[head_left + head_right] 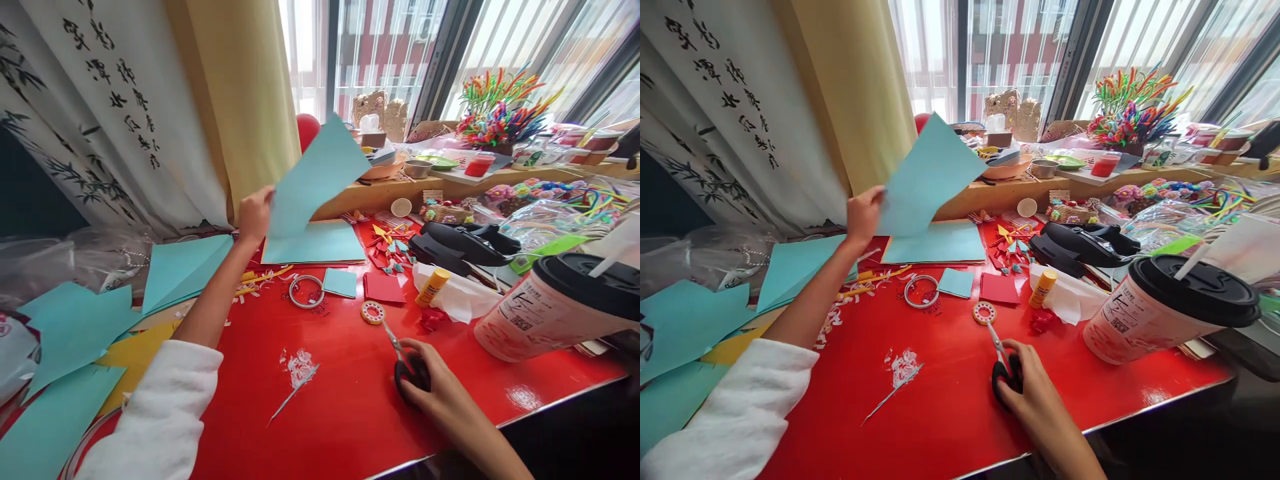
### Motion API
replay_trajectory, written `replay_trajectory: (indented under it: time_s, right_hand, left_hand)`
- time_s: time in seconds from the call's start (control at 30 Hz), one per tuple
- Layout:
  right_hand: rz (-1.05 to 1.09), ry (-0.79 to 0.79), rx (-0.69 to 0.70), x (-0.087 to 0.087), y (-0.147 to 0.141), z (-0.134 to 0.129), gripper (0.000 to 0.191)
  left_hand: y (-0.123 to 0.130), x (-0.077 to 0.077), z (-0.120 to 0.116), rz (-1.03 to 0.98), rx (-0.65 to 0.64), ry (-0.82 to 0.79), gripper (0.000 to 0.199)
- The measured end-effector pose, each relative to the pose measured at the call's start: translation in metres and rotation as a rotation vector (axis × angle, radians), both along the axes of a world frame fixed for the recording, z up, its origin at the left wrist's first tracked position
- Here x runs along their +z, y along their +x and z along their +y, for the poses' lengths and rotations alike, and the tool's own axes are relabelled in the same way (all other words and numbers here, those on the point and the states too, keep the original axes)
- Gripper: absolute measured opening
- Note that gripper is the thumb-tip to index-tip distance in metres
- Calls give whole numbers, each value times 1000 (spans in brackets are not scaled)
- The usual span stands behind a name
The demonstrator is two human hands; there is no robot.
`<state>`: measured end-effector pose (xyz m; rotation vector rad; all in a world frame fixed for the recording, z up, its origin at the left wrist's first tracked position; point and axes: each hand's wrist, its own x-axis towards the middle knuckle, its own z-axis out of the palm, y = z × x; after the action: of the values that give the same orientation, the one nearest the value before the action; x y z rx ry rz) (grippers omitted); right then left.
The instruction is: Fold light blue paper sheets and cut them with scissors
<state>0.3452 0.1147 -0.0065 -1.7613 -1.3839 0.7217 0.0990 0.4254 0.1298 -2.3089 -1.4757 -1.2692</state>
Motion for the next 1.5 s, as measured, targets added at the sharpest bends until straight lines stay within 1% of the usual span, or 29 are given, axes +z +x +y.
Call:
replay_trajectory:
  time_s: [0.03, 0.07, 0.13, 0.2, 0.27, 0.33, 0.37, 0.4, 0.47, 0.53, 0.6, 0.67, 0.7, 0.73, 0.77, 0.8, 0.83, 0.87, 0.9, 0.97, 1.03, 1.1, 1.2, 1.3, 1.37, 1.43, 1.5]
  right_hand:
    - [-74, 7, -9, -4, 9, 2, 42]
    - [-155, 8, -15, -8, 17, 5, 40]
    - [-334, 16, -30, -16, 31, 9, 36]
    - [-483, 94, -78, -20, 36, 12, 37]
    - [-535, 275, -121, -15, 31, 9, 49]
    - [-461, 485, -124, -1, 14, 1, 74]
    - [-380, 556, -116, 7, 2, -6, 85]
    - [-297, 593, -84, 14, -12, -13, 92]
    - [-138, 665, 18, 22, -38, -28, 99]
    - [-11, 752, 105, 21, -58, -43, 101]
    - [29, 803, 118, 9, -69, -55, 101]
    - [-86, 782, 111, -6, -71, -66, 95]
    - [-190, 771, 127, -14, -71, -72, 86]
    - [-302, 773, 166, -21, -70, -77, 72]
    - [-405, 779, 235, -26, -70, -81, 57]
    - [-486, 790, 310, -30, -70, -85, 48]
    - [-542, 800, 372, -33, -71, -89, 44]
    - [-576, 799, 411, -35, -73, -92, 43]
    - [-597, 784, 426, -36, -76, -94, 43]
    - [-613, 741, 414, -36, -83, -96, 40]
    - [-591, 730, 398, -34, -91, -95, 35]
    - [-560, 737, 399, -29, -99, -93, 30]
    - [-570, 747, 367, -18, -105, -90, 26]
    - [-634, 788, 280, -8, -105, -92, 34]
    - [-642, 825, 228, -6, -101, -95, 41]
    - [-602, 843, 210, -9, -96, -98, 49]
    - [-573, 829, 231, -16, -91, -100, 57]
  left_hand:
    - [-6, 13, -13, -113, -36, 156, 32]
    - [-12, 24, -27, -166, -59, 244, 30]
    - [-24, 39, -62, -206, -90, 324, 30]
    - [-36, 43, -98, -241, -146, 328, 28]
    - [-46, 39, -130, -311, -205, 253, 24]
    - [-55, 30, -156, -345, -253, 122, 23]
    - [-59, 25, -167, -325, -290, 43, 22]
    - [-63, 21, -178, -283, -337, -41, 21]
    - [-72, 11, -200, -187, -458, -201, 22]
    - [-83, -3, -223, -130, -542, -315, 24]
    - [-97, -22, -244, -101, -544, -391, 27]
    - [-112, -48, -262, -47, -487, -464, 33]
    - [-120, -62, -270, 2, -446, -499, 36]
    - [-127, -76, -277, 70, -397, -521, 40]
    - [-133, -89, -284, 161, -342, -532, 43]
    - [-139, -100, -291, 252, -275, -516, 46]
    - [-144, -110, -298, 330, -209, -485, 51]
    - [-148, -117, -307, 386, -159, -451, 54]
    - [-152, -123, -316, 419, -140, -429, 58]
    - [-158, -128, -336, 442, -206, -455, 58]
    - [-163, -128, -352, 418, -294, -521, 51]
    - [-167, -126, -359, 350, -344, -563, 42]
    - [-167, -121, -354, 209, -321, -578, 29]
    - [-154, -112, -335, 132, -285, -626, 24]
    - [-140, -104, -319, 136, -306, -707, 25]
    - [-123, -96, -302, 172, -342, -789, 26]
    - [-107, -91, -285, 238, -390, -810, 26]
